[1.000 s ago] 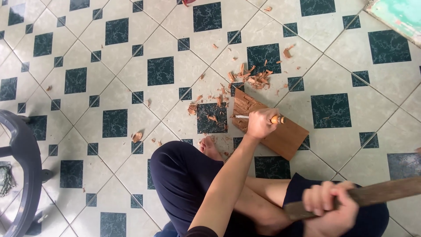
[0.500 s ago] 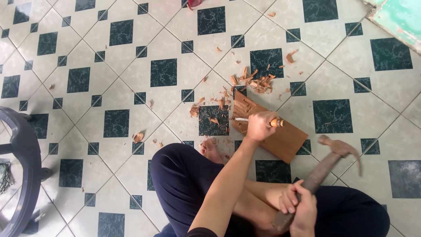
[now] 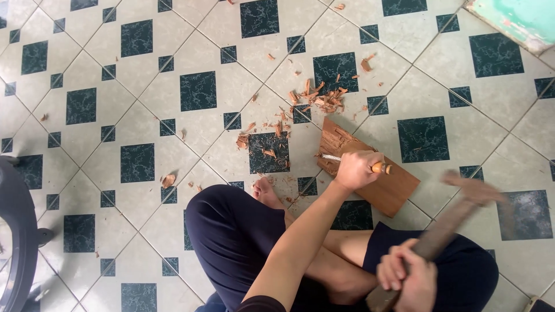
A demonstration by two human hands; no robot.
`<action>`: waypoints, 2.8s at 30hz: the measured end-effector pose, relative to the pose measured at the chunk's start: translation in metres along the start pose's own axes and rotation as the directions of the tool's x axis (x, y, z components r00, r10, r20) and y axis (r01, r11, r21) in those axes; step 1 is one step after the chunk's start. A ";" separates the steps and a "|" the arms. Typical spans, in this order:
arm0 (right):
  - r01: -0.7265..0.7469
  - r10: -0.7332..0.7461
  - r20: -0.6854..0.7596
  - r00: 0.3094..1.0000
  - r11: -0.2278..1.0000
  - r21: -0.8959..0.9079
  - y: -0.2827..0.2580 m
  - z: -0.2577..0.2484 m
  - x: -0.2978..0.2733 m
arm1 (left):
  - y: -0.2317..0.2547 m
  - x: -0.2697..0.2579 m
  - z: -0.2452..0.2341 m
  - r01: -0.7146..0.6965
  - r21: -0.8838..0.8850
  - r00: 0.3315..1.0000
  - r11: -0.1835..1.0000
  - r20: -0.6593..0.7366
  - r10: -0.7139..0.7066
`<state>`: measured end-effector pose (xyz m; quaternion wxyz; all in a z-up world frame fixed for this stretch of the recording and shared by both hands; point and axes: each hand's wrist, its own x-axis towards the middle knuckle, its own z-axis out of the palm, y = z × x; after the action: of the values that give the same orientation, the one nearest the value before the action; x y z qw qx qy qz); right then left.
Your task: Carving a piece of wood using a hammer and chisel while sitting on the floor.
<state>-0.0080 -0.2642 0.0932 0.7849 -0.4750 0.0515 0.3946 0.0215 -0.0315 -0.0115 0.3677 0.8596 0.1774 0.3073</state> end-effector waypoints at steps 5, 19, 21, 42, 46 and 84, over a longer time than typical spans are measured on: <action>-0.311 0.308 0.041 0.950 0.945 0.105 0.025 -0.025 0.008 | -0.005 0.002 0.006 0.003 0.030 1.000 1.000 0.016 -0.004; -0.074 0.088 -0.072 0.993 0.981 0.178 0.033 0.004 0.007 | -0.001 0.003 0.003 -0.014 0.030 1.000 0.999 -0.015 0.014; -0.302 0.306 -0.005 0.952 0.943 0.142 0.043 0.022 0.000 | -0.010 0.004 -0.006 -0.011 0.050 1.000 0.999 -0.001 0.011; -0.317 0.311 -0.109 0.944 0.948 -0.038 0.054 0.037 0.004 | -0.017 0.002 -0.013 0.007 0.022 1.000 1.000 -0.007 -0.007; -0.287 0.283 -0.113 0.952 0.958 -0.021 0.046 0.030 0.018 | -0.015 0.001 -0.015 0.005 -0.006 1.000 1.000 -0.025 -0.005; -0.016 -0.151 -0.370 0.917 0.911 -0.412 0.082 0.006 0.195 | -0.026 0.049 -0.194 0.555 0.080 0.830 0.828 0.023 -0.558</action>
<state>0.0689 -0.1292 -0.0500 0.6556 -0.6988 0.1083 0.2650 -0.0716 0.1131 0.0940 0.4149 0.7898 0.4220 0.1611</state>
